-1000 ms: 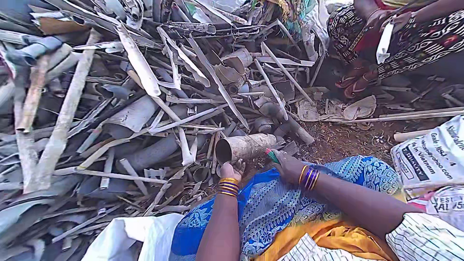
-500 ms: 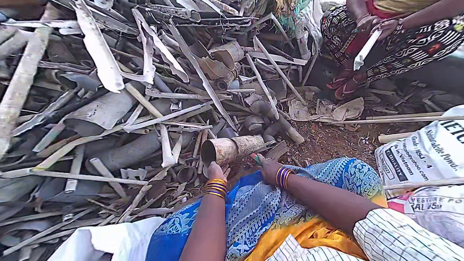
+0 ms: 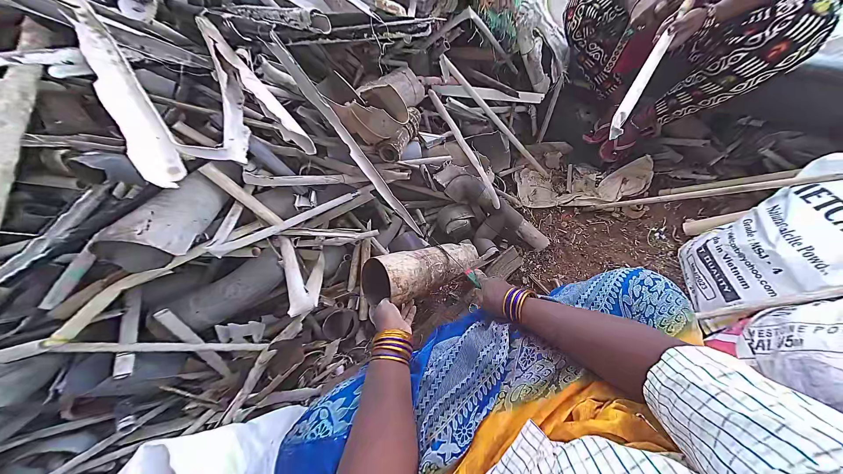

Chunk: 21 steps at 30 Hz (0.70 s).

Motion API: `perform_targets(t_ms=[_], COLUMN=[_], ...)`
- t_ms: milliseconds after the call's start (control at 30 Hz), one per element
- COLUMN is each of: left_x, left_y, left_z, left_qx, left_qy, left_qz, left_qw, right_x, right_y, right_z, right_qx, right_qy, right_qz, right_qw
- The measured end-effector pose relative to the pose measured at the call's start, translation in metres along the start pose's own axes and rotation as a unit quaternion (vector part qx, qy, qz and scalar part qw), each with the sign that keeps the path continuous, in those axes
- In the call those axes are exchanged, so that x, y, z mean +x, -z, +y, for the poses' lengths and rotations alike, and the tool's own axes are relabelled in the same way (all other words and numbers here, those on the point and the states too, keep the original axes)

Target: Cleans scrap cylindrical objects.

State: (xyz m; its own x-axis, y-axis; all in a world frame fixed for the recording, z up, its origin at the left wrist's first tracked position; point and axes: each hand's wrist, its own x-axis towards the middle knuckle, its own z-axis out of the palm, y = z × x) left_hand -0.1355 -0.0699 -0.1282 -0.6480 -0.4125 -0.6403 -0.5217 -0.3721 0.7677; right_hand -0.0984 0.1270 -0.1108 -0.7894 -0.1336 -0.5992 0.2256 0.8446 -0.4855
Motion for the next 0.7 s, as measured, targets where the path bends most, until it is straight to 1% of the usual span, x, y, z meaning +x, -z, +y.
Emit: perform_targets(t_ms=[67, 100, 133, 167, 233, 267, 333, 367, 400, 467, 500, 533, 567, 600, 667, 700], left_x=[0.003, 0.004, 0.004, 0.004, 0.006, 0.009, 0.013, 0.013, 0.011, 0.0, -0.003, -0.006, -0.007, -0.007, -0.007, -0.006], left_y=[0.002, 0.002, 0.003, 0.004, 0.004, 0.003, 0.002, 0.001, 0.0, -0.004, -0.006, -0.008, -0.01, -0.011, -0.01, -0.008], left_z=[0.002, 0.001, 0.0, -0.002, -0.003, -0.005, -0.005, -0.003, -0.002, -0.002, -0.004, -0.007, -0.008, -0.009, -0.006, -0.005], left_qx=[0.005, 0.004, 0.002, 0.005, 0.043, 0.087, 0.201, 0.256, 0.307, 0.379, 0.42, 0.46, 0.492, 0.515, 0.52, 0.504], left_qy=[0.004, 0.007, 0.01, 0.01, -0.017, -0.045, -0.108, -0.135, -0.165, -0.213, -0.219, -0.21, -0.191, -0.168, -0.149, -0.156], left_qz=[-0.003, -0.003, -0.003, -0.003, 0.001, 0.018, 0.059, 0.056, 0.046, -0.008, -0.037, -0.06, -0.076, -0.087, -0.097, -0.104], left_qw=[1.0, 1.0, 1.0, 1.0, 0.999, 0.995, 0.972, 0.956, 0.936, 0.901, 0.88, 0.86, 0.846, 0.836, 0.836, 0.843], right_x=[-0.011, -0.013, -0.01, -0.004, 0.013, 0.02, 0.024, 0.023, 0.022, 0.024, 0.027, 0.029, 0.03, 0.032, 0.03, 0.026], right_y=[-0.005, -0.008, -0.01, -0.01, -0.004, -0.001, 0.0, 0.0, 0.0, -0.003, -0.004, -0.005, -0.007, -0.01, -0.014, -0.015], right_z=[-0.014, -0.017, -0.015, -0.01, 0.006, 0.013, 0.018, 0.02, 0.021, 0.026, 0.028, 0.03, 0.031, 0.033, 0.03, 0.024], right_qx=[-0.018, -0.029, -0.036, -0.024, 0.049, 0.105, 0.257, 0.331, 0.399, 0.487, 0.505, 0.506, 0.489, 0.444, 0.288, 0.203], right_qy=[0.092, 0.105, 0.092, 0.059, -0.011, -0.026, -0.044, -0.059, -0.076, -0.108, -0.124, -0.139, -0.145, -0.139, -0.097, -0.067], right_qz=[0.006, 0.006, 0.008, 0.006, 0.011, 0.02, 0.028, 0.023, 0.014, 0.01, 0.012, 0.012, 0.009, 0.009, 0.003, 0.007], right_qw=[0.996, 0.994, 0.995, 0.998, 0.999, 0.994, 0.965, 0.941, 0.913, 0.867, 0.854, 0.851, 0.86, 0.885, 0.953, 0.977])
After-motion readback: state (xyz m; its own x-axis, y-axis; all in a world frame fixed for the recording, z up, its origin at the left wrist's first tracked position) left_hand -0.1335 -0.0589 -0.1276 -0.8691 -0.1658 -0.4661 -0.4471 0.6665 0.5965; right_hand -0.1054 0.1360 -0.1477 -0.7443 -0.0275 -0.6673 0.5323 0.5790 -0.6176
